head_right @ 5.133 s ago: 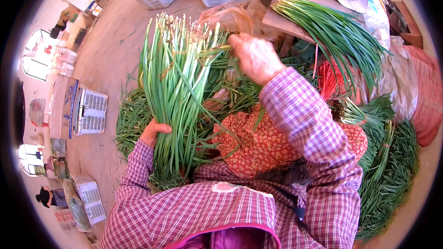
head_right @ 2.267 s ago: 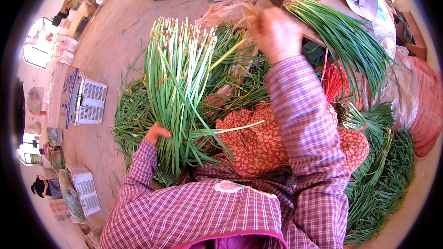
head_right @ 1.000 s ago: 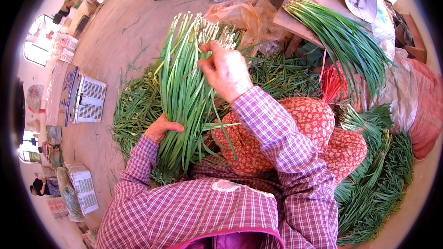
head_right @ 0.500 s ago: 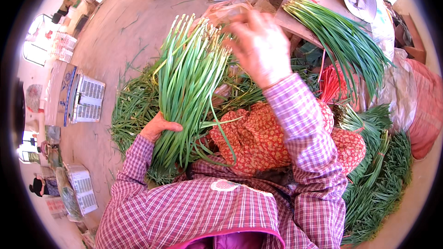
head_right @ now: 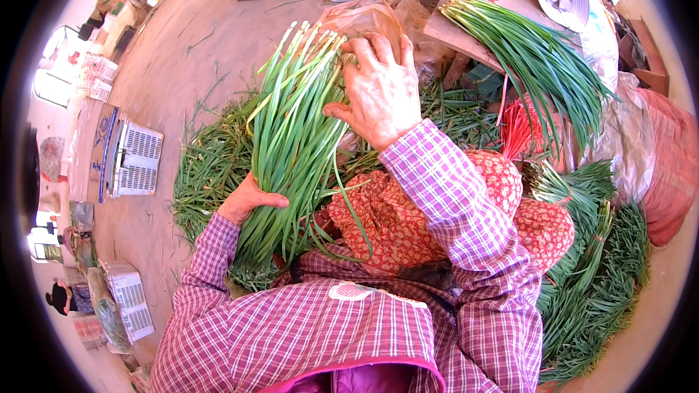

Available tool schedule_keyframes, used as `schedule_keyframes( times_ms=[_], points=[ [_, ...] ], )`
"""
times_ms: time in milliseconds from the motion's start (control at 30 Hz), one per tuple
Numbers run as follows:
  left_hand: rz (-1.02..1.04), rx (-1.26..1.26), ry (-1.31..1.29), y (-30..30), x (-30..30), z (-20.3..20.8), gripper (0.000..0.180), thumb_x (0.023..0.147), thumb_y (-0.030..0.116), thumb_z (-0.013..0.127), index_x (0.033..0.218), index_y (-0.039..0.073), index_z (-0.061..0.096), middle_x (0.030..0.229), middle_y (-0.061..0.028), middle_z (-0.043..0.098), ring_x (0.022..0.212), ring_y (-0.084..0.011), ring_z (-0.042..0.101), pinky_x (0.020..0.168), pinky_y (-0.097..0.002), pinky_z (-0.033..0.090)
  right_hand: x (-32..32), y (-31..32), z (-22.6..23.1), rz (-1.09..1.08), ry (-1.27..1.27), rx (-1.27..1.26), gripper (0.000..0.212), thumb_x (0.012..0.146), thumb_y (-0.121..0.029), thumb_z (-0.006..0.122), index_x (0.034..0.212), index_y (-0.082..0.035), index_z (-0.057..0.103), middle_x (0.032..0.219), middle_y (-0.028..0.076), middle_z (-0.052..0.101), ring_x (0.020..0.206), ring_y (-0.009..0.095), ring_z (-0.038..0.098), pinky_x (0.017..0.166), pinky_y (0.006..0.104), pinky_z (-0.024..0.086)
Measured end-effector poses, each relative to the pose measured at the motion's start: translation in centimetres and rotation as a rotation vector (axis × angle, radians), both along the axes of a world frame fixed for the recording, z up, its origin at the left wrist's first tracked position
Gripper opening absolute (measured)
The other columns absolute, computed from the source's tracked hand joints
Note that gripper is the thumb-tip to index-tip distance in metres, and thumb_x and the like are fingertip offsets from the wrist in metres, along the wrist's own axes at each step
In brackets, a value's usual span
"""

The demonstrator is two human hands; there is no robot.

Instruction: The person bundles green onions by hand, securing them with a red tie and picking through a pile to remove damaged pieces.

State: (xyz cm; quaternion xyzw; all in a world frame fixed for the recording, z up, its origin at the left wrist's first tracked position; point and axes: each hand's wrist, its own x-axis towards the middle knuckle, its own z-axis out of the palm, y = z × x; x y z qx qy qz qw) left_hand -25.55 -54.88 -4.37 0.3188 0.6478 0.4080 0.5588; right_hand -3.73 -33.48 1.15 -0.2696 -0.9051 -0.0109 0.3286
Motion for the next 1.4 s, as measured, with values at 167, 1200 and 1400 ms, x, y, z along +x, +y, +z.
schedule_keyframes(
  times_ms=[167, 1200, 1400],
  points=[
    [0.014, -0.050, -0.018, -0.1, -0.1, 0.0, 0.090, 0.061, -0.001, 0.086, 0.139, 0.004, 0.042, 0.130, -0.0082, 0.056, 0.115, -0.0204, 0.057, 0.093, -0.0351, 0.051, -0.8, -1.0, -1.8, -0.139, 0.026, -0.128, 0.048, 0.066, -0.045, 0.081, 0.095, -0.008, 0.072, 0.123, 0.003, 0.054, 0.123, 0.027, 0.043, 0.106, 0.0580, 0.029],
    [-0.028, 0.119, 0.070, -2.1, -2.2, -1.5, 0.084, 0.062, 0.006, 0.088, 0.136, 0.001, 0.048, 0.129, -0.0089, 0.060, 0.117, -0.0179, 0.056, 0.105, -0.0347, 0.042, 10.8, 12.6, -2.3, -0.708, -0.155, -0.129, 0.017, 0.088, -0.031, 0.063, 0.097, -0.016, 0.066, 0.088, 0.010, 0.067, 0.080, 0.033, 0.067, 0.067, 0.0479, 0.052],
    [-0.075, 0.063, 0.189, -2.1, -2.9, -1.3, 0.084, 0.063, 0.008, 0.088, 0.136, -0.001, 0.046, 0.128, -0.0089, 0.059, 0.115, -0.0171, 0.057, 0.104, -0.0334, 0.043, 5.3, 5.0, -0.5, -0.321, -0.100, 0.015, 0.034, 0.081, -0.032, 0.072, 0.109, -0.014, 0.067, 0.099, 0.008, 0.064, 0.094, 0.027, 0.063, 0.080, 0.0406, 0.052]
  ],
)
